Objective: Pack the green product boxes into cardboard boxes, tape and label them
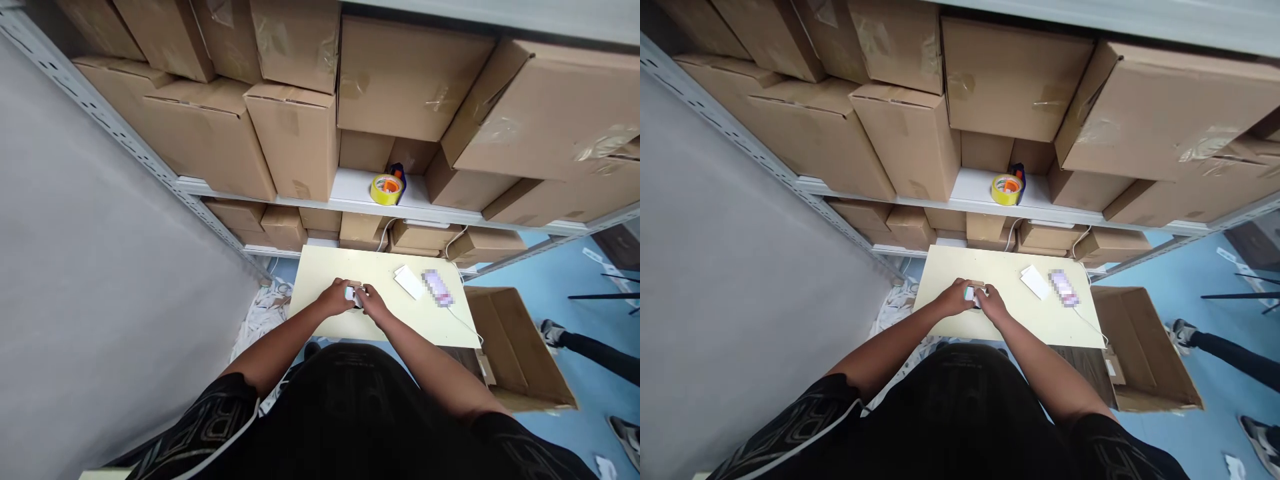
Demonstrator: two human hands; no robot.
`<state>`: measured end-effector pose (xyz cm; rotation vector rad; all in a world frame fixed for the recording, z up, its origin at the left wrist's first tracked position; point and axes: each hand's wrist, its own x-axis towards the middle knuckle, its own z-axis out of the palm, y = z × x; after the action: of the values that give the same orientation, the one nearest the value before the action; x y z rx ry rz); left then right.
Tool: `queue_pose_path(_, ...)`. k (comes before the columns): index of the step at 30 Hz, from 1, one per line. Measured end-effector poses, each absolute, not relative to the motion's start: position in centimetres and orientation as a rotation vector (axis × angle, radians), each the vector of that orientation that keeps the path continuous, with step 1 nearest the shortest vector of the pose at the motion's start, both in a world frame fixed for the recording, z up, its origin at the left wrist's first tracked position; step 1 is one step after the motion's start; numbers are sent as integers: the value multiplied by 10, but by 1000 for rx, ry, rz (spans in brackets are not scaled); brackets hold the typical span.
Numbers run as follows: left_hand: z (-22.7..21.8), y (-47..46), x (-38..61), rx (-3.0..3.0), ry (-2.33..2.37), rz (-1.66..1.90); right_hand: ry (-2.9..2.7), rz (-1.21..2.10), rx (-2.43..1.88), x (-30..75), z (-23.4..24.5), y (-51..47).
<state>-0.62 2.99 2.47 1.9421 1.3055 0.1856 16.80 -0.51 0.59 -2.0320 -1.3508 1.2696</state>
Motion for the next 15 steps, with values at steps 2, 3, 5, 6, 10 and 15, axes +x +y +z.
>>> queue_pose_path(2,26,29,-6,1951,1313,196,-1328,1260,-2123,161,14,3)
queue_pose_path(3,27,30,-7,1957,1311,220,-1341,1252,-2145,158,18,7)
queue_pose_path(5,27,32,-12,1941,1302,285,-1399,1228,-2148,156,22,12)
queue_pose_path(6,26,33,-15,1895,1305,301,-1433,1216,-2138,157,23,12)
queue_pose_path(10,14,28,-26,1557,1340,310,-1537,1183,-2108,167,18,5)
queue_pose_path(15,9,6,-23,1874,1474,495,-1480,1207,-2084,184,7,-4)
